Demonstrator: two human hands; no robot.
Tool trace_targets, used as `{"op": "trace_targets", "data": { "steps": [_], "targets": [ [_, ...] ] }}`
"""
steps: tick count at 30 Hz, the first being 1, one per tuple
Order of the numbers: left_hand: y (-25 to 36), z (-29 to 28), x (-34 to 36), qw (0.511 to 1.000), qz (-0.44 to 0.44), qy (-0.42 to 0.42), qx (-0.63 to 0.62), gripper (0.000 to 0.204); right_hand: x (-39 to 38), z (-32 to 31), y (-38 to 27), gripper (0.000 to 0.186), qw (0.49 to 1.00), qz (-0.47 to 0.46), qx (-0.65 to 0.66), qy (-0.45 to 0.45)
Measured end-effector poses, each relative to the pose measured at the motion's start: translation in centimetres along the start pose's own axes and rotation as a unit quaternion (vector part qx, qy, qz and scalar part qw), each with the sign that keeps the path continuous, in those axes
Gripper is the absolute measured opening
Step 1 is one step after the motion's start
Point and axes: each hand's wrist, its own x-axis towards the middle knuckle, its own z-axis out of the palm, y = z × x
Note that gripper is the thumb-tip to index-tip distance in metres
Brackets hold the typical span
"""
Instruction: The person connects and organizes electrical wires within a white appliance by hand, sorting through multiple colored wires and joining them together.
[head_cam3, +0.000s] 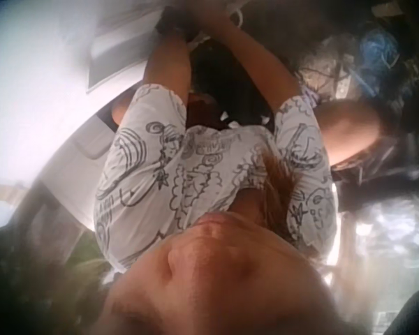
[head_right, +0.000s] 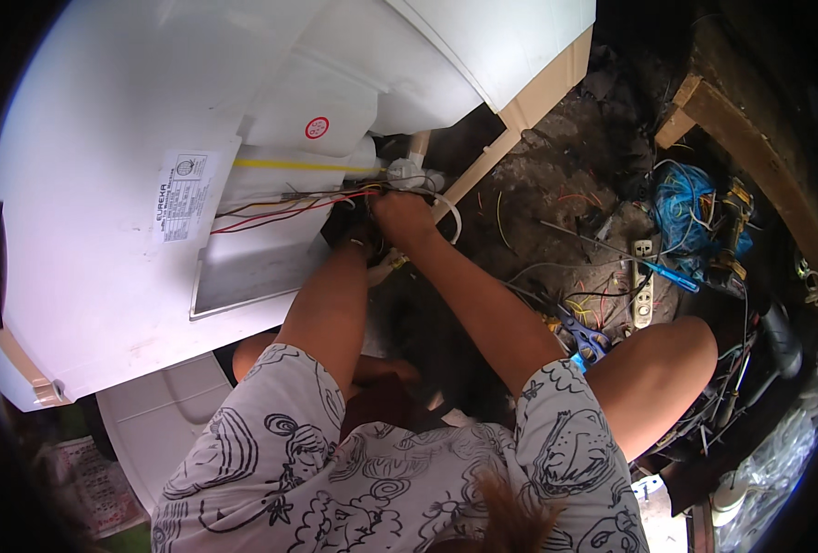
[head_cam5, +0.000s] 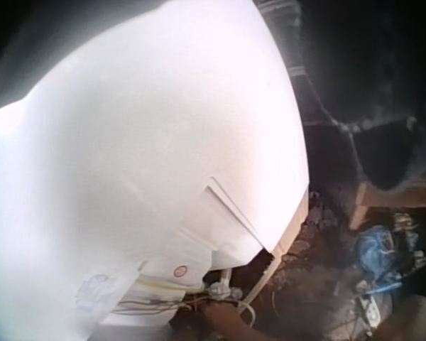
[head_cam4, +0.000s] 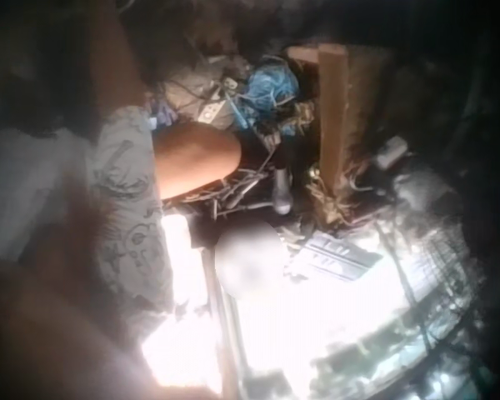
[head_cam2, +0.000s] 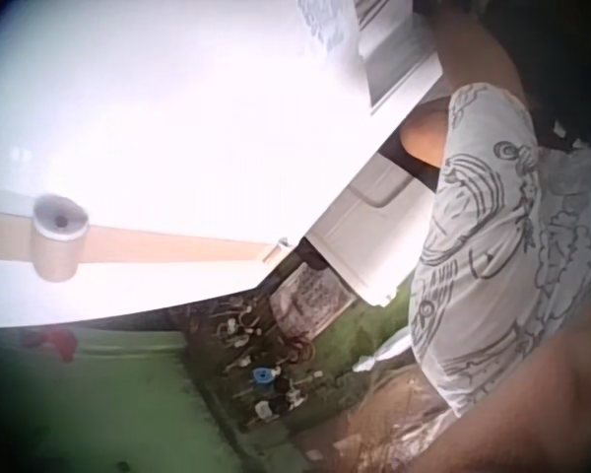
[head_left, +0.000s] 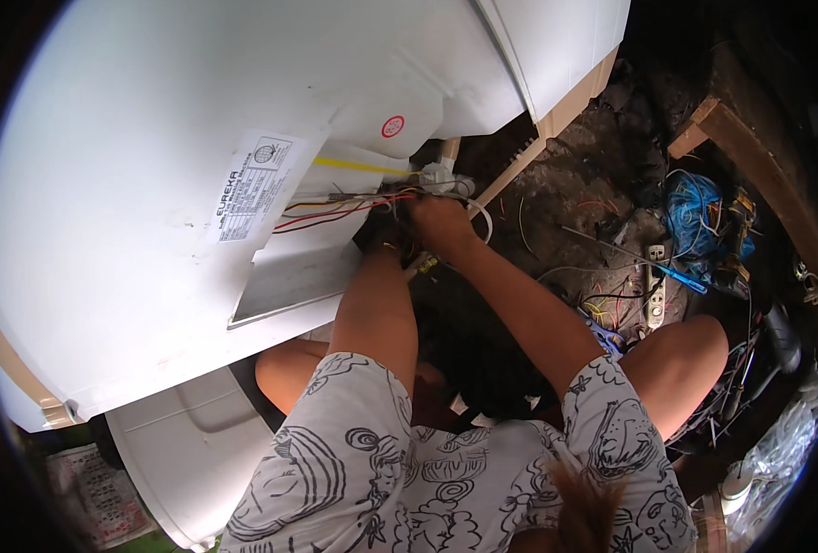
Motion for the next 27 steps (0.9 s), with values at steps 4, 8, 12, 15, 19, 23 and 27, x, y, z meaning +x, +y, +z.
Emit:
{"op": "trace_targets", "data": {
  "steps": [4,8,12,15,19,23,27],
  "targets": [
    [0.1,0.5,-0.2,1.0,0.001,0.0,0.003,0.038,-0.2,1.2,0.0,0.019,1.0,0.02,0.006,-0.003],
    [0.2,0.3,-0.4,1.0,0.003,0.006,0.004,0.038,-0.6,1.3,-0.7,0.016,1.0,0.022,0.013,0.012],
    [-0.1,0.2,-0.9,1.0,0.004,0.01,0.002,0.038,-1.4,1.1,-0.9,0.016,1.0,0.019,0.014,-0.005],
    [0.1,0.5,-0.7,1.0,0.009,0.009,0.003,0.038,-1.4,1.0,-0.7,0.017,1.0,0.014,0.02,0.001],
    [-0.2,0.6,-0.9,1.0,0.011,0.006,0.002,0.038,-1.7,0.4,-0.7,0.021,0.999,0.031,0.021,-0.013],
    [-0.3,1.2,-1.1,1.0,0.02,-0.001,0.0,0.038,-2.5,-0.5,0.0,0.032,0.999,-0.009,0.05,-0.007],
    [-0.5,1.4,-2.5,0.998,0.061,0.025,0.01,0.038,-6.0,-1.5,0.4,0.035,0.974,-0.074,0.177,0.121]
  ]
}}
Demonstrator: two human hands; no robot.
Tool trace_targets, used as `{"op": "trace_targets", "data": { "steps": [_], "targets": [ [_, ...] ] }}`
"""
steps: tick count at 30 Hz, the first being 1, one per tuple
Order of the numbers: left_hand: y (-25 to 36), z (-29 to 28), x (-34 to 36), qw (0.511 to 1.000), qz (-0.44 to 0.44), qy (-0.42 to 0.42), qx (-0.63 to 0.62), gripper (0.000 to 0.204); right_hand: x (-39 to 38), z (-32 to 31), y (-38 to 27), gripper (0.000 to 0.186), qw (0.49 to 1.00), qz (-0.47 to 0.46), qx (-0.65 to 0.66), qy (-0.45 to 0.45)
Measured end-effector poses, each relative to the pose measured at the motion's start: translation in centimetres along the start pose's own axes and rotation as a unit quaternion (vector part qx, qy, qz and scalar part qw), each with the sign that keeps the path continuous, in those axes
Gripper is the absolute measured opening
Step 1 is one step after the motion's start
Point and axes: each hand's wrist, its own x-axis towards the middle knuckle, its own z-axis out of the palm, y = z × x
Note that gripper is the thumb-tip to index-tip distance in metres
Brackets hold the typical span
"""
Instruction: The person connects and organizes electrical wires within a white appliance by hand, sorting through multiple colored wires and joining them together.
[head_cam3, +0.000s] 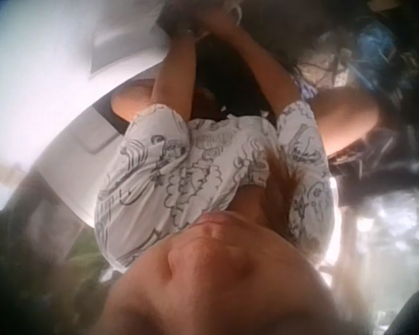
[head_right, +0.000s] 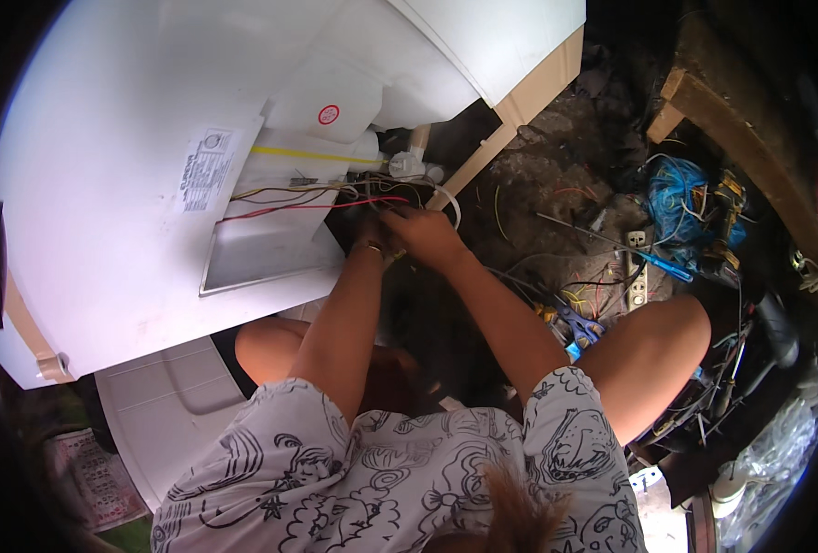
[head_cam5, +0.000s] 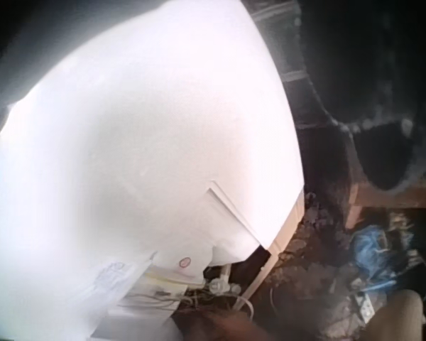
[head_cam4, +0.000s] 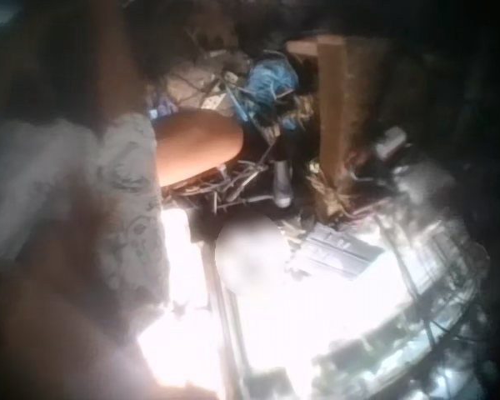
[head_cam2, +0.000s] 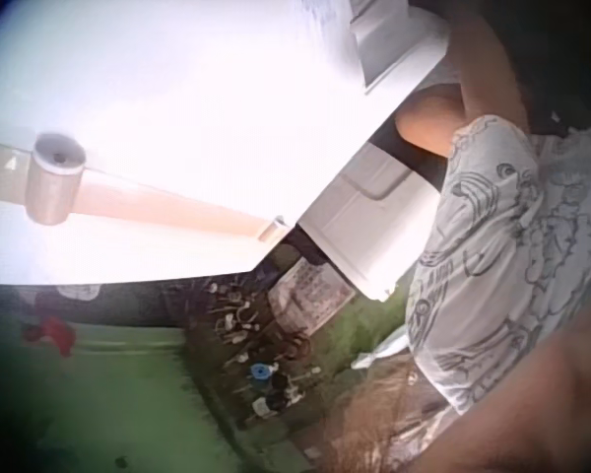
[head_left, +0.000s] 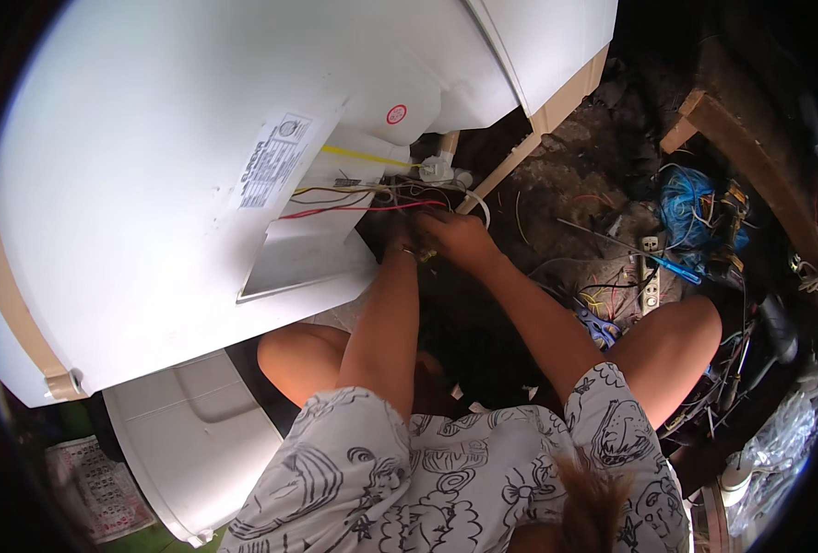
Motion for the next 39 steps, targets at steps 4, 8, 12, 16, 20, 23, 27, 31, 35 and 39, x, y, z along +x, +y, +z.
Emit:
{"op": "trace_targets", "data": {
  "steps": [4,8,12,16,20,23,27,31,35,39],
  "targets": [
    [0.0,1.3,-4.9,0.987,0.095,0.123,0.038,0.043,-3.5,-0.6,0.2,0.03,0.997,0.05,0.025,0.059],
    [1.6,3.1,-12.9,0.961,0.182,0.171,0.12,0.06,-6.9,-0.2,0.1,0.025,0.992,0.087,0.01,0.093],
    [1.1,1.5,-20.7,0.977,0.189,0.054,0.077,0.059,-7.9,-1.1,-1.7,0.019,0.98,0.127,0.045,0.149],
    [-0.7,-3.1,-23.0,0.973,-0.057,0.123,-0.185,0.061,-7.7,-0.8,-3.0,0.015,0.975,0.128,0.071,0.164],
    [-4.9,-9.0,-18.7,0.899,-0.255,0.163,-0.318,0.049,-5.6,-0.1,-5.1,0.012,0.989,0.106,0.071,0.077],
    [-8.0,-8.5,-16.0,0.868,-0.3,0.016,-0.396,0.044,-3.6,-2.1,-5.9,0.011,0.995,0.052,0.03,0.077],
    [-7.2,-7.5,-16.2,0.878,-0.336,0.009,-0.342,0.034,-2.1,-2.8,-7.1,0.011,0.997,0.074,-0.002,-0.002],
    [-5.0,-4.0,-19.6,0.986,0.041,0.162,-0.008,0.031,-2.4,-2.9,-6.0,0.014,0.995,-0.018,-0.097,-0.014],
    [1.9,-2.7,-21.9,0.855,0.483,-0.046,0.181,0.054,-3.2,-2.5,-6.2,0.016,0.996,0.025,-0.082,-0.023],
    [3.2,-2.0,-19.0,0.798,0.543,-0.098,0.242,0.046,-2.6,-0.9,-9.4,0.017,0.992,-0.031,-0.096,-0.073]
  ]
}}
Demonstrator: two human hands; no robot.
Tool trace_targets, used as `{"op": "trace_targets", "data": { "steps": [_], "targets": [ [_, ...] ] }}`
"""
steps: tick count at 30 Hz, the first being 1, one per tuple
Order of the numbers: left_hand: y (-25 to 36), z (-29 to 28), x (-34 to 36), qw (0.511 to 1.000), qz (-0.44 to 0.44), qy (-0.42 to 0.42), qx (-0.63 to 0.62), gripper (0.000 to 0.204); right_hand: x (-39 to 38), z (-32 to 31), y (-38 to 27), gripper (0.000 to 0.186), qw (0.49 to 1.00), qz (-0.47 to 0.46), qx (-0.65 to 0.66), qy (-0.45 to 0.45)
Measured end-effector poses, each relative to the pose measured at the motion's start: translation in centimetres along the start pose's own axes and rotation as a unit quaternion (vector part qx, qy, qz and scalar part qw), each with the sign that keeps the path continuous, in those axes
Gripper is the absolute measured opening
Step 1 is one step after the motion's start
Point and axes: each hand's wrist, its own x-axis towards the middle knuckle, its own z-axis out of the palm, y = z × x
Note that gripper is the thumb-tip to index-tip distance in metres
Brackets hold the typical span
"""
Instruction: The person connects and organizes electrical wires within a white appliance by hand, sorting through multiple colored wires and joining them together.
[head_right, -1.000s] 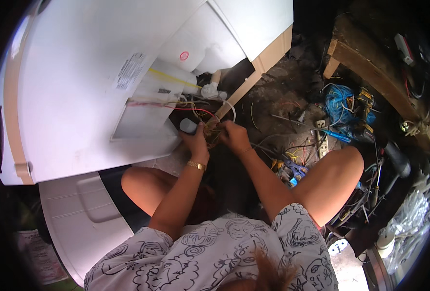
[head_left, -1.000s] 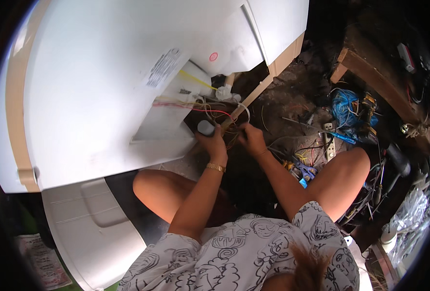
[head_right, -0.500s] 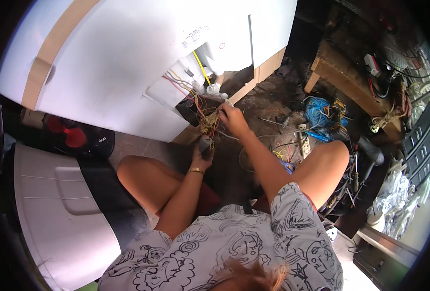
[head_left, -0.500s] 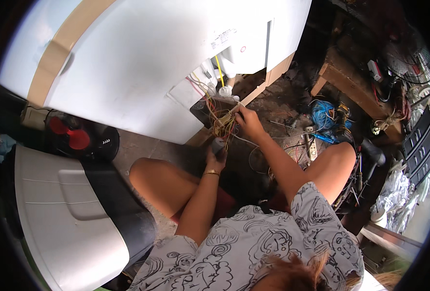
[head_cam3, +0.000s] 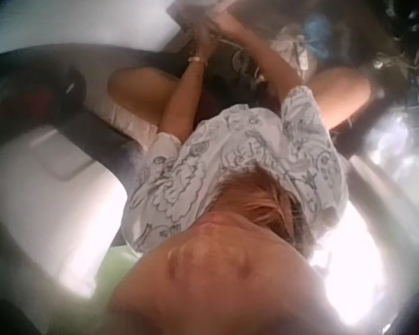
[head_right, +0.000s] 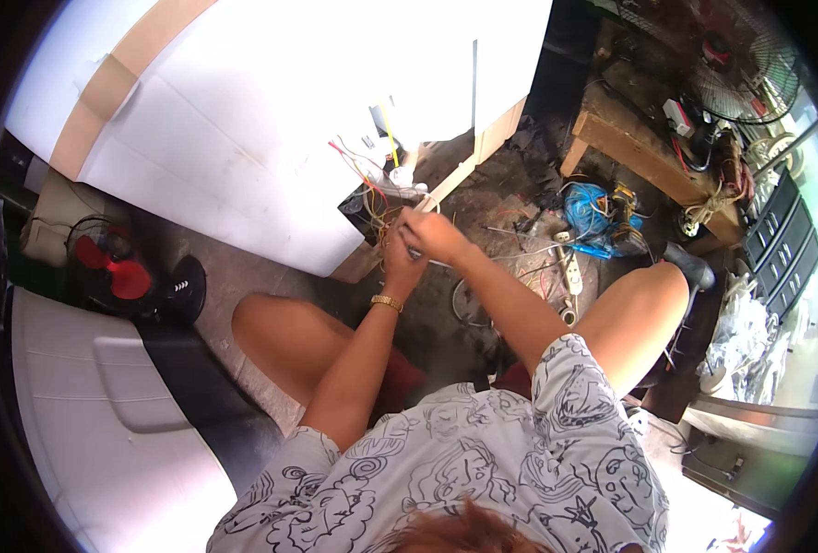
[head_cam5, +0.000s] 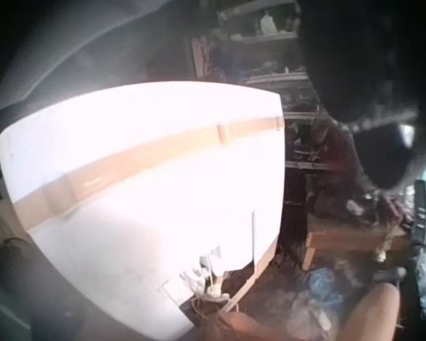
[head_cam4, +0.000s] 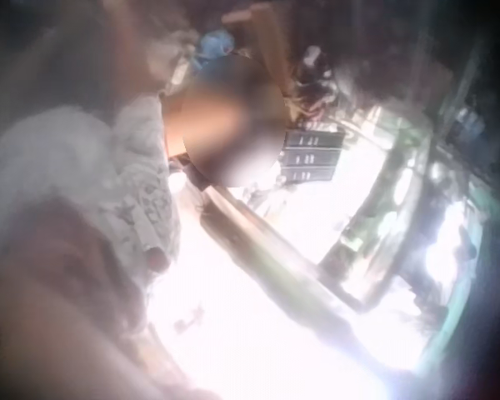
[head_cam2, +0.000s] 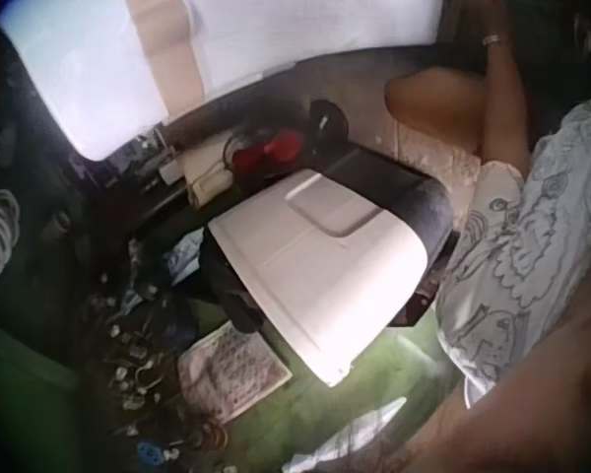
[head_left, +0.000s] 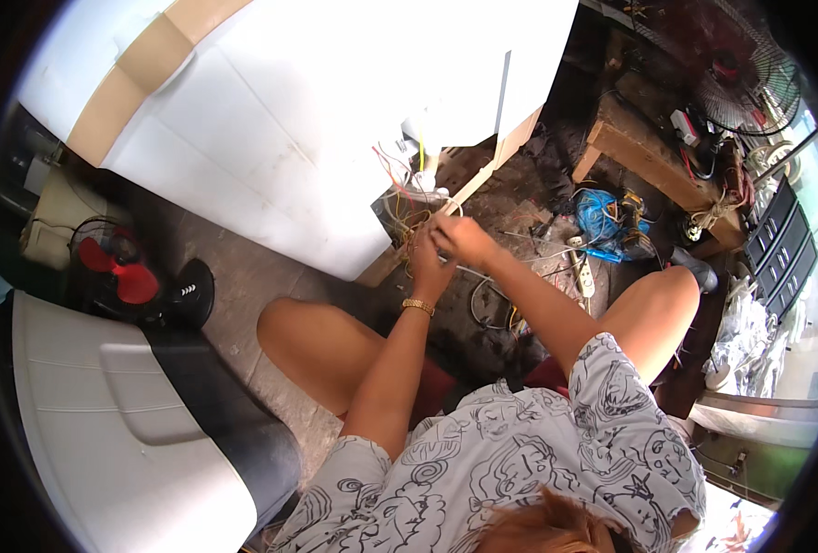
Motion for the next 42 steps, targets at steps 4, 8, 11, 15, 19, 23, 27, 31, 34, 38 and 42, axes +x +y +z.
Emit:
{"op": "trace_targets", "data": {
  "steps": [4,8,11,15,19,23,27,31,34,38,42],
  "targets": [
    [-1.8,0.7,-1.2,0.981,-0.13,-0.011,-0.147,0.023,-1.1,0.8,-2.0,0.017,0.998,-0.042,-0.014,-0.045],
    [-2.1,1.4,-2.3,0.992,-0.071,0.031,-0.1,0.016,-1.9,0.7,-2.0,0.018,0.995,-0.046,-0.051,-0.074],
    [-1.9,0.8,-1.8,0.998,-0.027,0.052,-0.037,0.016,-1.4,0.5,-2.1,0.018,0.993,-0.043,-0.074,-0.081],
    [-1.7,-0.2,-1.1,0.99,-0.069,0.004,-0.122,0.016,-0.7,0.2,-2.4,0.022,0.984,-0.071,-0.13,-0.104],
    [-0.7,0.9,-1.2,0.981,-0.086,-0.012,-0.17,0.012,-0.9,-0.5,-1.4,0.035,0.977,0.013,-0.153,-0.148],
    [-5.9,0.7,-3.6,0.938,-0.25,-0.008,-0.238,0.008,3.8,-0.7,-3.8,0.059,0.986,0.129,0.076,0.067],
    [-5.1,1.9,-3.9,0.981,-0.145,0.014,-0.132,0.014,5.7,1.0,-1.4,0.08,0.961,0.208,-0.101,0.15],
    [-2.6,-0.4,-4.3,0.993,-0.055,-0.086,0.061,0.015,7.0,4.4,0.5,0.094,0.894,0.387,-0.06,0.217],
    [-2.2,-0.2,-4.8,0.993,-0.044,-0.089,0.058,0.01,7.0,5.7,3.0,0.104,0.911,0.411,-0.038,0.021],
    [-4.2,-2.3,-6.1,0.985,-0.037,-0.102,0.13,0.012,7.8,8.7,2.2,0.08,0.915,0.399,0.009,-0.065],
    [-1.8,1.0,-5.4,0.987,-0.01,-0.117,0.107,0.014,5.6,2.7,10.6,0.044,0.88,0.381,0.228,0.17]
  ]
}}
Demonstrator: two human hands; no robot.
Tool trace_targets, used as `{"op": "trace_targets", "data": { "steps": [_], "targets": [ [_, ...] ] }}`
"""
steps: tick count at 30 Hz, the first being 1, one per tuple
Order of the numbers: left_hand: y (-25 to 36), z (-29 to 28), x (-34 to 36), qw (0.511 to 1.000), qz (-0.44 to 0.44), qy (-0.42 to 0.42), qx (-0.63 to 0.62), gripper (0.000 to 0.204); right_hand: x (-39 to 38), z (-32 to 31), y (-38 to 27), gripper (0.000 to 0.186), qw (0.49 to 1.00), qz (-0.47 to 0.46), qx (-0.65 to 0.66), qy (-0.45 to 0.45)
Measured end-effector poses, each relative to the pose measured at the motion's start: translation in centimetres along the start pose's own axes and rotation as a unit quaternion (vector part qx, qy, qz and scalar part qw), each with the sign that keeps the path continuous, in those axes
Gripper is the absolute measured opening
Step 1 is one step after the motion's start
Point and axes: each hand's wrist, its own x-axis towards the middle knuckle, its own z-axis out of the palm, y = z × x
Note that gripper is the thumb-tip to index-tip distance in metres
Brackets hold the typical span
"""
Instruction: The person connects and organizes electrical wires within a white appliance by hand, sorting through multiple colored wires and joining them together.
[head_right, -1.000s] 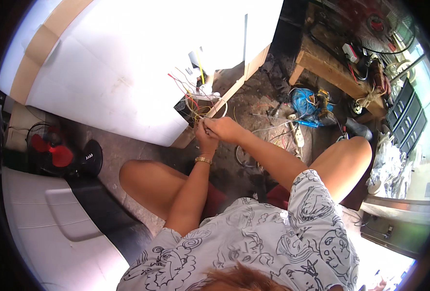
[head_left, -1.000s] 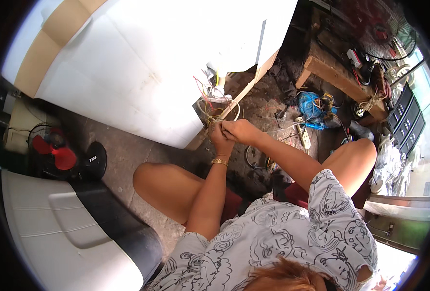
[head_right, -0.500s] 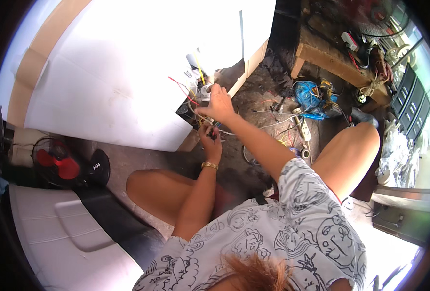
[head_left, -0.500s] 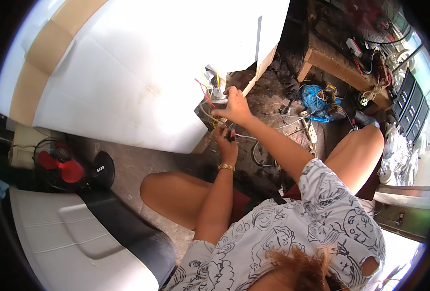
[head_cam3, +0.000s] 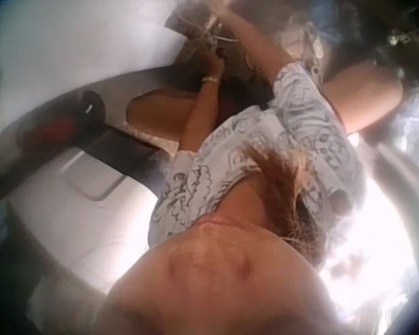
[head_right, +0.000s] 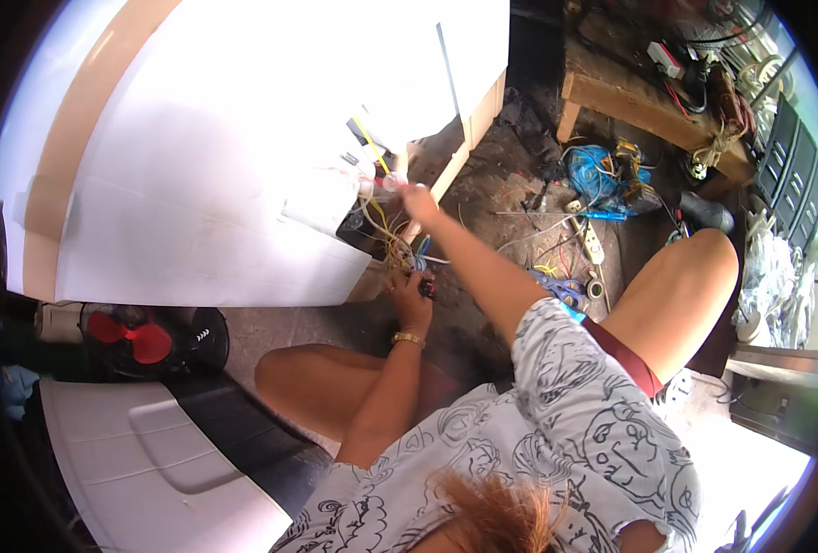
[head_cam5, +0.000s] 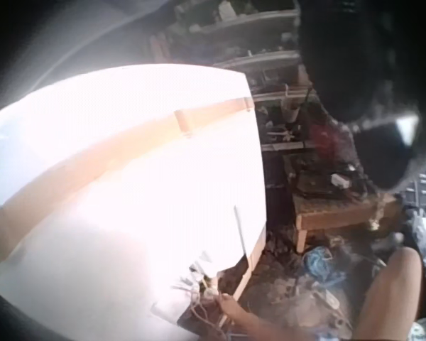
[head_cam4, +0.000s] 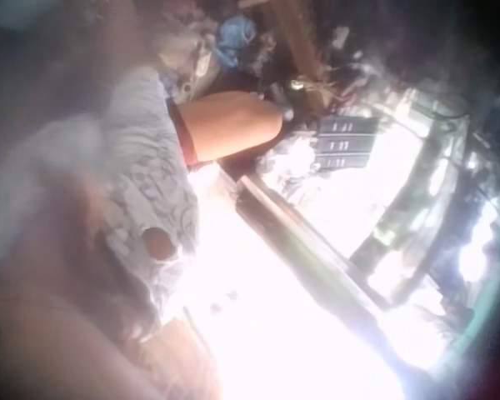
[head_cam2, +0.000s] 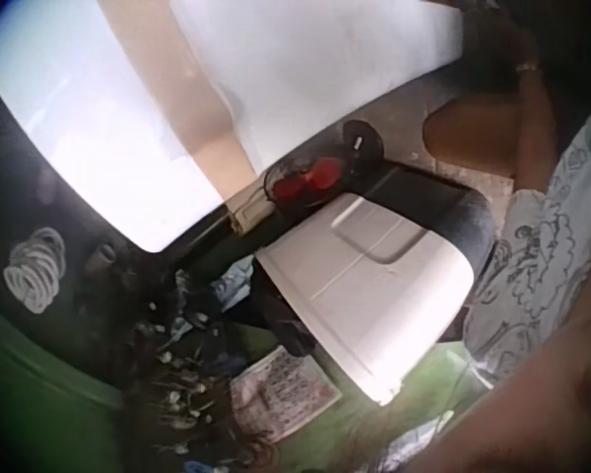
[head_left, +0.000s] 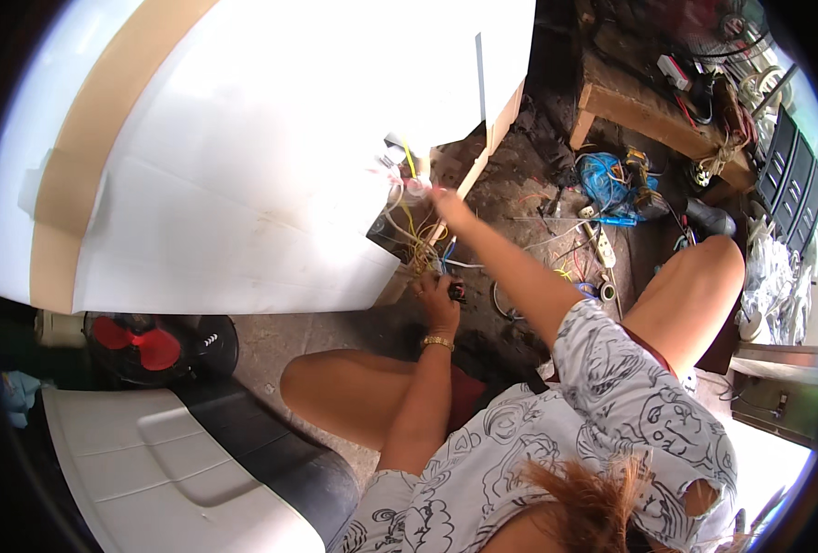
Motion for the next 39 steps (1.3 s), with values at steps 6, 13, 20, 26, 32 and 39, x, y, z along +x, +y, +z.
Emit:
{"op": "trace_targets", "data": {
  "steps": [6,13,20,26,32,39],
  "targets": [
    [-2.6,-1.8,-1.4,0.999,-0.009,0.016,0.038,0.019,-2.7,-8.1,-7.7,0.021,0.951,0.083,0.211,-0.208],
    [-1.9,-1.7,0.1,0.997,0.016,0.05,-0.064,0.017,-6.1,-13.9,-8.4,0.02,0.936,0.014,0.275,-0.22],
    [-2.4,-2.1,-1.3,0.999,-0.024,-0.021,-0.033,0.025,-5.8,-6.5,-3.7,0.026,0.894,0.02,0.393,-0.213],
    [-2.5,-1.9,-2.0,0.997,-0.056,0.007,-0.048,0.022,-6.3,-3.9,0.4,0.057,0.934,0.058,0.287,-0.204],
    [-4.0,0.8,-2.0,0.93,-0.19,0.088,-0.303,0.012,-5.7,-4.6,2.9,0.079,0.953,-0.081,-0.163,-0.243],
    [-4.4,0.2,-2.3,0.931,-0.234,0.117,-0.256,0.029,-8.0,1.5,-1.9,0.081,0.896,-0.212,-0.336,-0.195]
  ]
}}
